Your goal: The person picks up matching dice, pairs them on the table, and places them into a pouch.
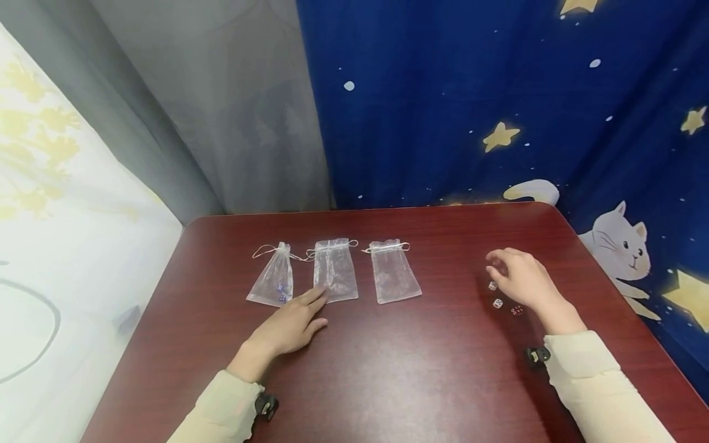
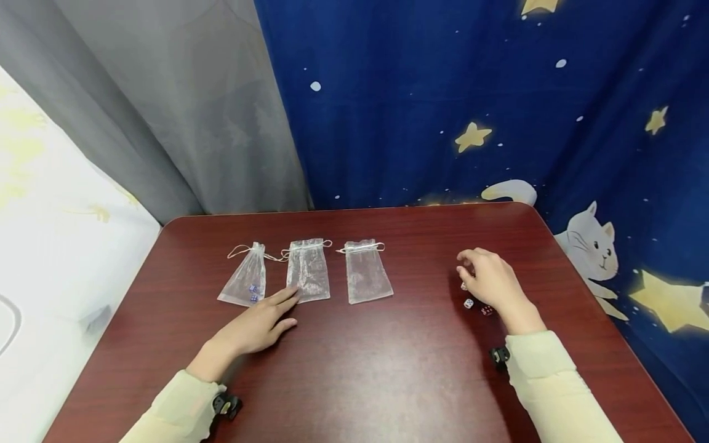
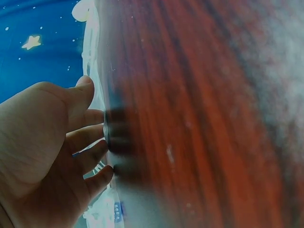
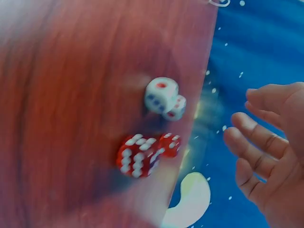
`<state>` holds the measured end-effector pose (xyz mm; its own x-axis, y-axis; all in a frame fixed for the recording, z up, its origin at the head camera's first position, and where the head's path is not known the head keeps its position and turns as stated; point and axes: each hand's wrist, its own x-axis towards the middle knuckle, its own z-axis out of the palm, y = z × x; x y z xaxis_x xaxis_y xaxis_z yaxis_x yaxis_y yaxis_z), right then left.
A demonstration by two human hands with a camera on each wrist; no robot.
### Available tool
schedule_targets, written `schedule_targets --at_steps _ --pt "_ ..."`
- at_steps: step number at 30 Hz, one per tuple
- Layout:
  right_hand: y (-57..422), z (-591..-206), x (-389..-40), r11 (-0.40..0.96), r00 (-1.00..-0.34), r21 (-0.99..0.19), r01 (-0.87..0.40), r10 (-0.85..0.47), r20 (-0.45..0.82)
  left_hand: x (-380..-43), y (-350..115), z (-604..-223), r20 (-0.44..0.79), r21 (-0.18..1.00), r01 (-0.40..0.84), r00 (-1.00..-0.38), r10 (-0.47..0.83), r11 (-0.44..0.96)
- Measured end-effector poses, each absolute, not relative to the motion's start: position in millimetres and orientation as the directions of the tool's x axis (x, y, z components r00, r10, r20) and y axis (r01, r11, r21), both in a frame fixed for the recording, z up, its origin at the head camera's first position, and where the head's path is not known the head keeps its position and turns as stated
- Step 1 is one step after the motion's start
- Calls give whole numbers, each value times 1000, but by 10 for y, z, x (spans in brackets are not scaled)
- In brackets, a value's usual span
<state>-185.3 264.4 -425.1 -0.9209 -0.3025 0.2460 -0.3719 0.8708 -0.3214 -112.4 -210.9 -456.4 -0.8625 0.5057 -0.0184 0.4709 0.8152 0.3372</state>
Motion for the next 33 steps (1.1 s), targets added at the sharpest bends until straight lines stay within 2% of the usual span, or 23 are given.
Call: schedule_targets --at_steps 6,20,33 --pt "2723 -4361 -1855 886 -933 -295 -358 -327 151 -1108 -2130 -4566 -22 344 463 -865 500 817" --pt "2737 -4482 -1825 889 -936 -299 -348 -348 53 -1133 -2126 -4593 9 339 491 -854 520 802" --pt "2731 -4480 -1839 877 -923 -288 -385 -375 90 -1152 -2119 -4619 15 340 497 -852 524 799"
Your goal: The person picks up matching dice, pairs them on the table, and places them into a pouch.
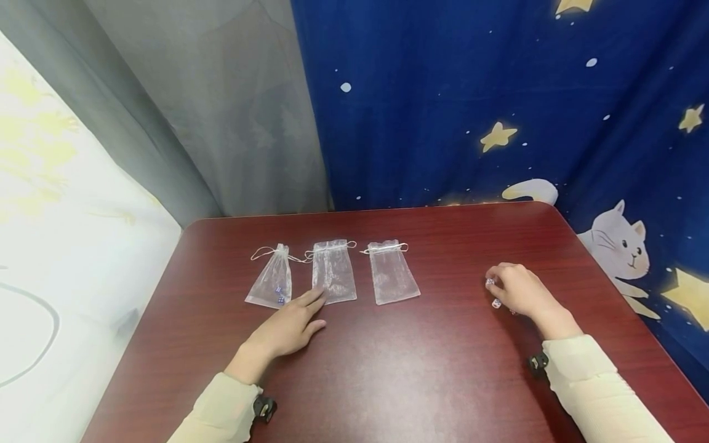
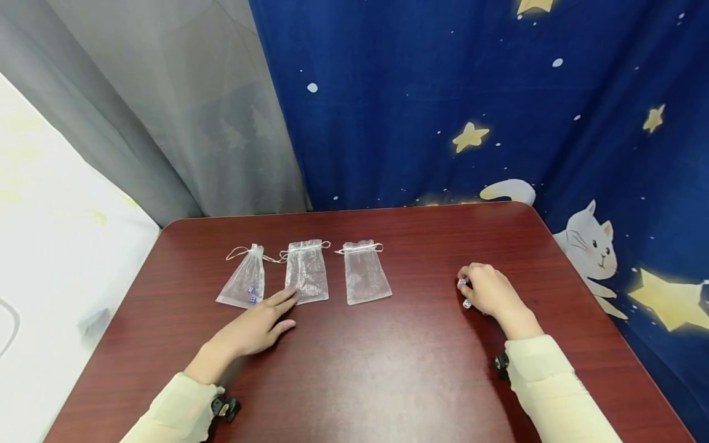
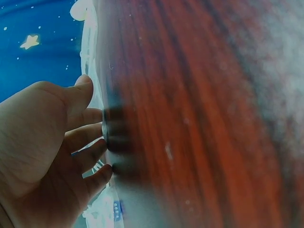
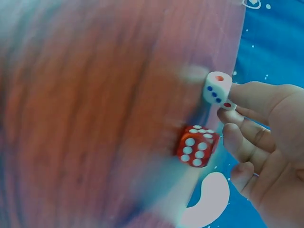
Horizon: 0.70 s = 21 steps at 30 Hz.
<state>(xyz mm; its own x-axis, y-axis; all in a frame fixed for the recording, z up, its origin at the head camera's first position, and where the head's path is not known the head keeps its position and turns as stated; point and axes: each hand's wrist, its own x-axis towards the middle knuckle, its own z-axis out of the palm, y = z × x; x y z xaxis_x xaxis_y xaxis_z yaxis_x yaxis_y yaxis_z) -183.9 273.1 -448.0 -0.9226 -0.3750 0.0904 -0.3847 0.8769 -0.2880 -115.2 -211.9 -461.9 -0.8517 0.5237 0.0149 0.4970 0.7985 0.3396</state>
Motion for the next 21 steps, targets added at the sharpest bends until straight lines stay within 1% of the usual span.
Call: schedule_targets --at_steps 10,21 --pt "2578 -4357 -1861 844 -886 -278 -459 -410 218 -1144 -2112 -4606 12 343 495 -852 523 798" --pt "2294 -4187 -1858 817 -863 -287 -500 -444 241 -1142 -2098 -4590 8 345 487 -856 517 802"
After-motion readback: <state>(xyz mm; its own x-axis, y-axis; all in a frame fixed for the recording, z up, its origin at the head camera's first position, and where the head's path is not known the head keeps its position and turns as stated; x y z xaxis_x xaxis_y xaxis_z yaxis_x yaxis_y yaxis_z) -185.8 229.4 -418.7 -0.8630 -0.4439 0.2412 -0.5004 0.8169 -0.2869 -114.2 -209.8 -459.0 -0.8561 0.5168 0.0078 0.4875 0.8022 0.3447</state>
